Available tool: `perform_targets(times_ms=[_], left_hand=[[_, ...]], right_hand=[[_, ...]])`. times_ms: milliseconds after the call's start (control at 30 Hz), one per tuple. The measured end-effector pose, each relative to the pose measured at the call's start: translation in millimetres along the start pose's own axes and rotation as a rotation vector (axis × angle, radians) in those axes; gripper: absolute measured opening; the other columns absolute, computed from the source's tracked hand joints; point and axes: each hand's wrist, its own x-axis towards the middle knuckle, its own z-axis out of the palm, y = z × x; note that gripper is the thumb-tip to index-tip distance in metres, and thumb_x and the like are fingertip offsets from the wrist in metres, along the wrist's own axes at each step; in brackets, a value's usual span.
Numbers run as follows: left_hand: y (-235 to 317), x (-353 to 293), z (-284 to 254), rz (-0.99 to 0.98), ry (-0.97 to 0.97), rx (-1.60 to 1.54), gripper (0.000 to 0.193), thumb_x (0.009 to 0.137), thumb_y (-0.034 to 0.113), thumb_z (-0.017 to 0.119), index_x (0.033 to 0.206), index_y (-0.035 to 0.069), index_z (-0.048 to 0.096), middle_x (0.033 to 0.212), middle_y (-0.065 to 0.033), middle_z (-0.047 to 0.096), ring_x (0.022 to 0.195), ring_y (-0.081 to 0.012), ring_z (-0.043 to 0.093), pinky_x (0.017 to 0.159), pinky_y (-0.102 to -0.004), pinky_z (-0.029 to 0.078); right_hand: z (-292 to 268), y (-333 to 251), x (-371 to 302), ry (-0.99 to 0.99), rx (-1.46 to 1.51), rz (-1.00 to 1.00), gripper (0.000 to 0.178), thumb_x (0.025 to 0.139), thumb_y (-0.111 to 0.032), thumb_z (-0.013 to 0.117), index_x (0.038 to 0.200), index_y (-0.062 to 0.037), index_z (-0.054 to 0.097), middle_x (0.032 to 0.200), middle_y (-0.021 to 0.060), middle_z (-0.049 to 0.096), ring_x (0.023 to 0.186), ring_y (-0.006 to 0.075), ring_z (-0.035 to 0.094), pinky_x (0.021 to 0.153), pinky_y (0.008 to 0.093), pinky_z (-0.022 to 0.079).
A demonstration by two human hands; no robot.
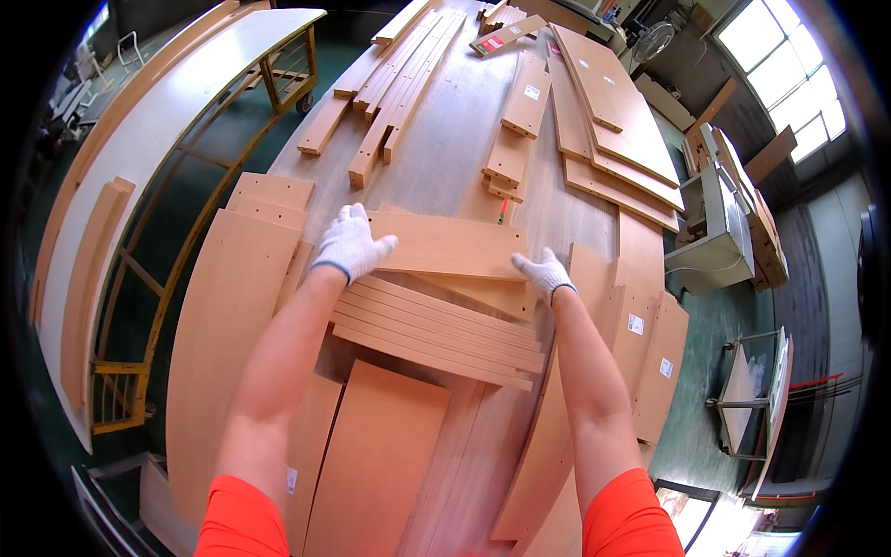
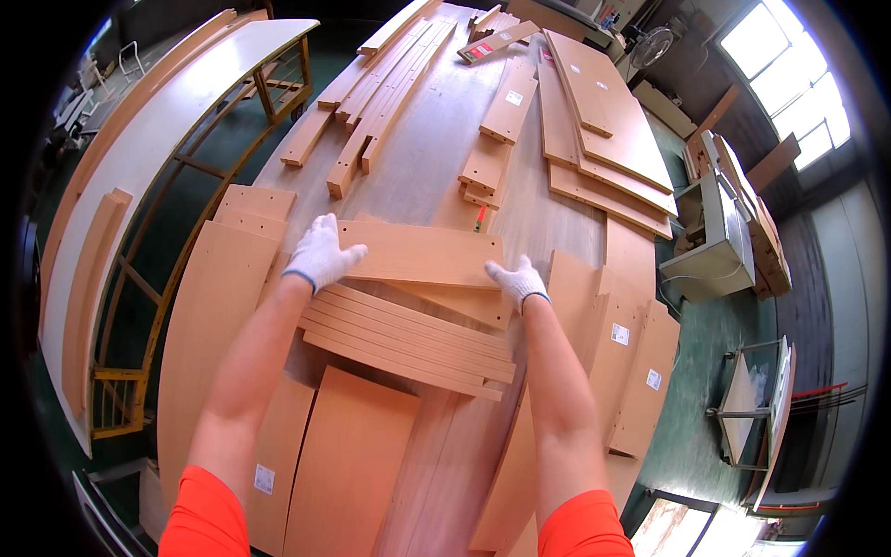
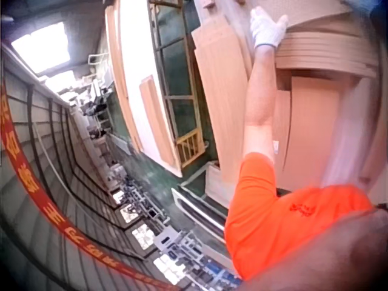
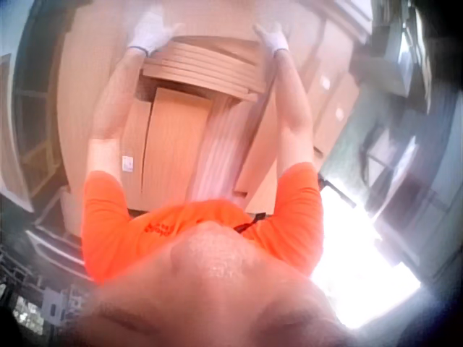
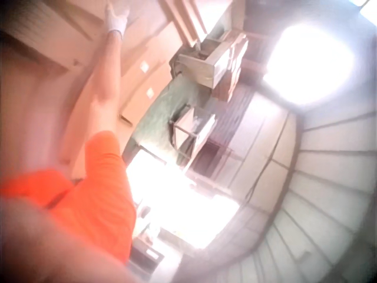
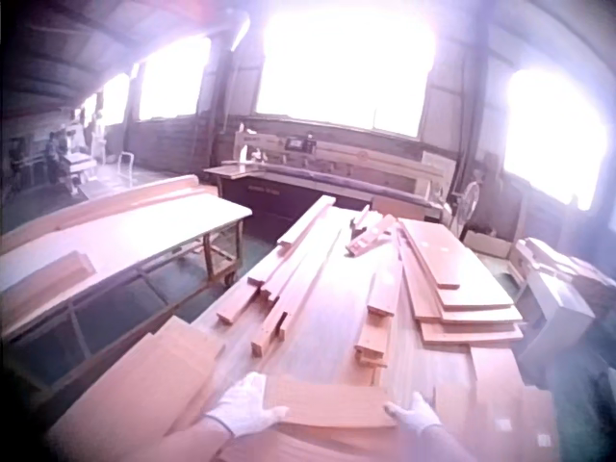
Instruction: The person organizes various wood boards by hand on a workbench, picking up long and short pieces and stacking them together.
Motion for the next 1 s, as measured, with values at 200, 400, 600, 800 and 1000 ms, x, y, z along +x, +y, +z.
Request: perform_targets(times_ms=[200,400,600,800,1000], left_hand=[[-35.4,70.4,50.2,-0.251,-0.25,-0.311,0.068,0.078,0.02,0.081,0.133,-0.009,0.056,0.126,-0.0258,0.07,0.118,-0.0372,0.068,0.103,-0.0405,0.053],[-10.1,67.6,32.3,-0.382,-0.375,-0.454,0.065,0.075,0.028,0.086,0.124,-0.009,0.066,0.127,-0.0239,0.071,0.124,-0.0332,0.066,0.106,-0.0389,0.051],[-37.1,76.9,46.2,-0.355,-0.387,-0.509,0.087,0.075,0.043,0.092,0.135,-0.013,0.063,0.139,-0.0279,0.065,0.13,-0.0336,0.063,0.108,-0.0404,0.049],[-36.6,71.4,38.1,-0.279,-0.346,-0.544,0.074,0.078,0.044,0.089,0.127,-0.008,0.068,0.129,-0.0238,0.07,0.122,-0.031,0.064,0.106,-0.0396,0.049],[-30.6,40.7,-2.6,-0.275,-0.407,-0.665,0.067,0.093,0.061,0.07,0.117,-0.001,0.07,0.11,-0.0139,0.072,0.108,-0.0225,0.065,0.096,-0.038,0.052]], right_hand=[[23.7,-10.0,-10.8,-0.112,0.076,0.079,0.076,0.069,-0.036,0.096,0.124,0.0092,0.069,0.116,0.0184,0.076,0.103,0.0285,0.073,0.091,0.0379,0.058],[23.1,12.0,-21.0,-0.168,0.328,0.063,0.045,0.073,-0.012,0.093,0.112,0.0023,0.077,0.106,0.0093,0.079,0.095,0.0218,0.073,0.086,0.0355,0.057],[25.2,27.2,-30.5,-0.265,0.661,0.187,0.037,0.069,-0.004,0.09,0.104,-0.0006,0.079,0.101,0.01,0.078,0.09,0.0218,0.072,0.084,0.0374,0.057],[24.4,28.2,-49.0,-0.184,0.7,0.088,0.053,0.071,0.002,0.084,0.121,0.0018,0.068,0.11,0.0113,0.075,0.098,0.0223,0.071,0.089,0.0391,0.058],[17.2,60.5,-84.6,-0.146,1.094,-0.215,0.071,0.076,0.002,0.076,0.142,0.0054,0.05,0.123,0.0164,0.068,0.109,0.0226,0.068,0.095,0.0348,0.057]])
